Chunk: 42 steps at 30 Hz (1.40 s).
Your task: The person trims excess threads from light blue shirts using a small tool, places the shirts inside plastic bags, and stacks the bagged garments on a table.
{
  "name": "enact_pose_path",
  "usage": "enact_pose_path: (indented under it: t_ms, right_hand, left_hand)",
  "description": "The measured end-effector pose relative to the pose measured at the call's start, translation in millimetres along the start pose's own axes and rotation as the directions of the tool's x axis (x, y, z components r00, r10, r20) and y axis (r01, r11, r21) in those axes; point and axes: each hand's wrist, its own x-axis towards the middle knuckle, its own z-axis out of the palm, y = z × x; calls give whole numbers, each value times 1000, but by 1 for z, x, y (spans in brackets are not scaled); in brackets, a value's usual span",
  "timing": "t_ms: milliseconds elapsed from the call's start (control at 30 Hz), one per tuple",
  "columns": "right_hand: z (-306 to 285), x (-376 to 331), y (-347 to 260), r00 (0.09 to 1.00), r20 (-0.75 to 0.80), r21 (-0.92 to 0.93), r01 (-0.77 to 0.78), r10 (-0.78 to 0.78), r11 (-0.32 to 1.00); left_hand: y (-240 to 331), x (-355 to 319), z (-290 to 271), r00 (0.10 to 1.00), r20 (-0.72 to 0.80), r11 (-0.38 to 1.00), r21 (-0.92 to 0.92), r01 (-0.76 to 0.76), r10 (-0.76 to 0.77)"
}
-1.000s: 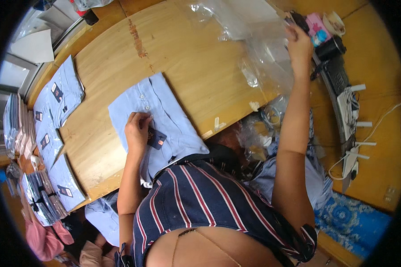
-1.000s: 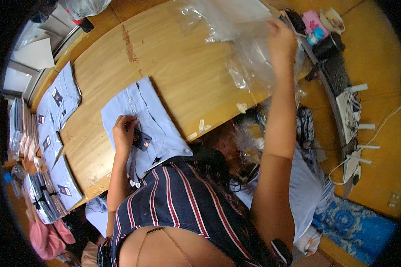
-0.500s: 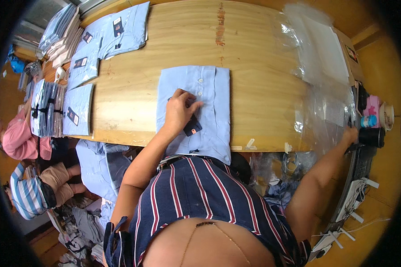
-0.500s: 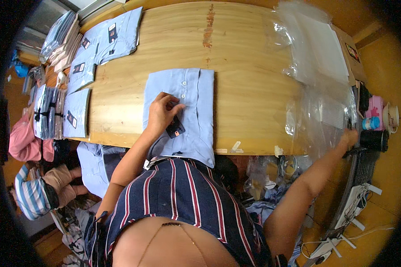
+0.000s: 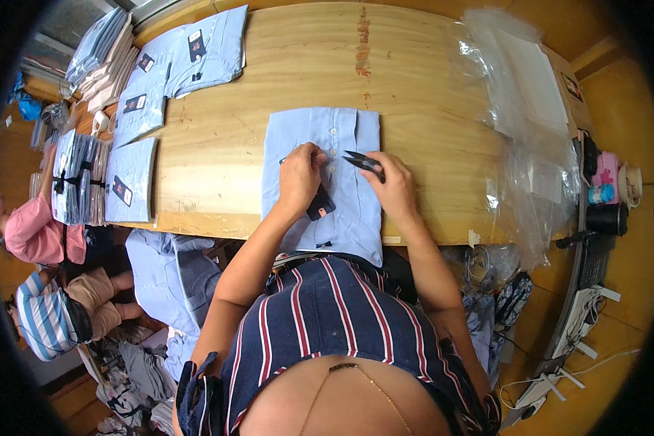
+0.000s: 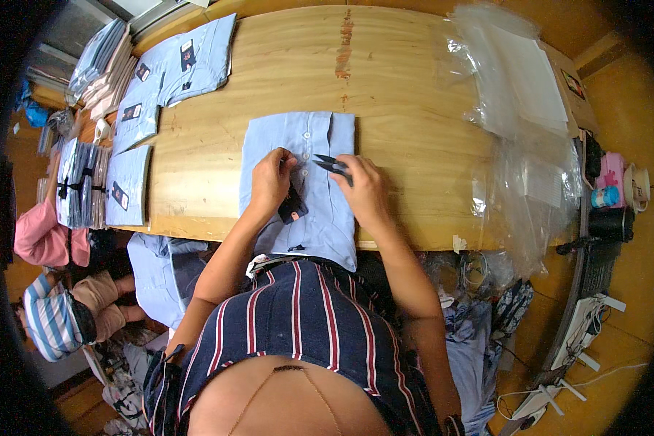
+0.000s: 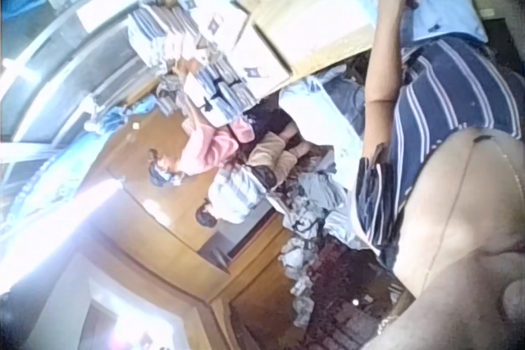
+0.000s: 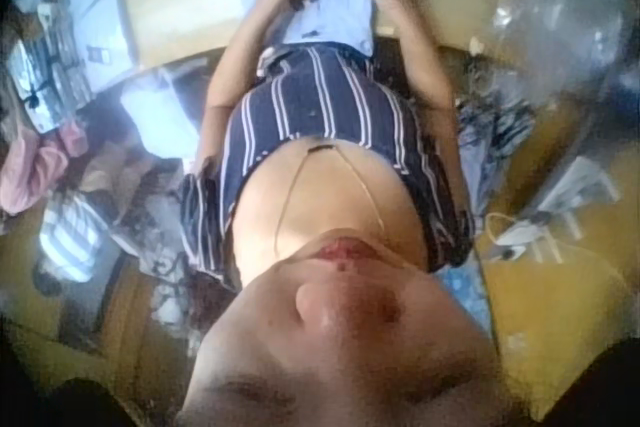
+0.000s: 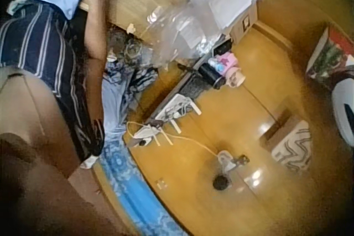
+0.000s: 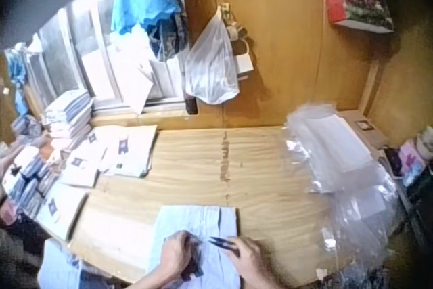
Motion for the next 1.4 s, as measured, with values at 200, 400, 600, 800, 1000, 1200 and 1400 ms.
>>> enact_pose_path:
  t_ms: [200, 400, 600, 800, 1000, 1200, 1400]
  right_hand:
    - [11, 6, -5, 989, -10, -199, 145, -150, 969]
    - [13, 10, -8, 985, 42, -193, 170, -165, 966]
    - [17, 12, -6, 981, 39, -131, 192, -189, 972]
    - [20, 14, -7, 996, 53, -1, 77, -76, 997]
    - [23, 14, -3, 989, 26, -28, 146, -145, 989]
    - [19, 11, -8, 999, -38, 181, -20, 27, 983]
    - [14, -3, -14, 946, 178, 349, -318, 271, 882]
  left_hand:
    - [-4, -2, 1, 999, 5, 997, -52, -48, 48]
    - [2, -4, 6, 994, -32, 994, 50, -99, 101]
    - [1, -4, 5, 994, -48, 995, 31, -98, 100]
    - [2, -5, 4, 991, -54, 992, 27, -120, 121]
    - [-2, -5, 8, 983, -84, 986, 49, -160, 164]
    - [-4, -5, 7, 987, -68, 989, 8, -147, 147]
    - [-2, -2, -1, 998, -5, 995, -87, -55, 55]
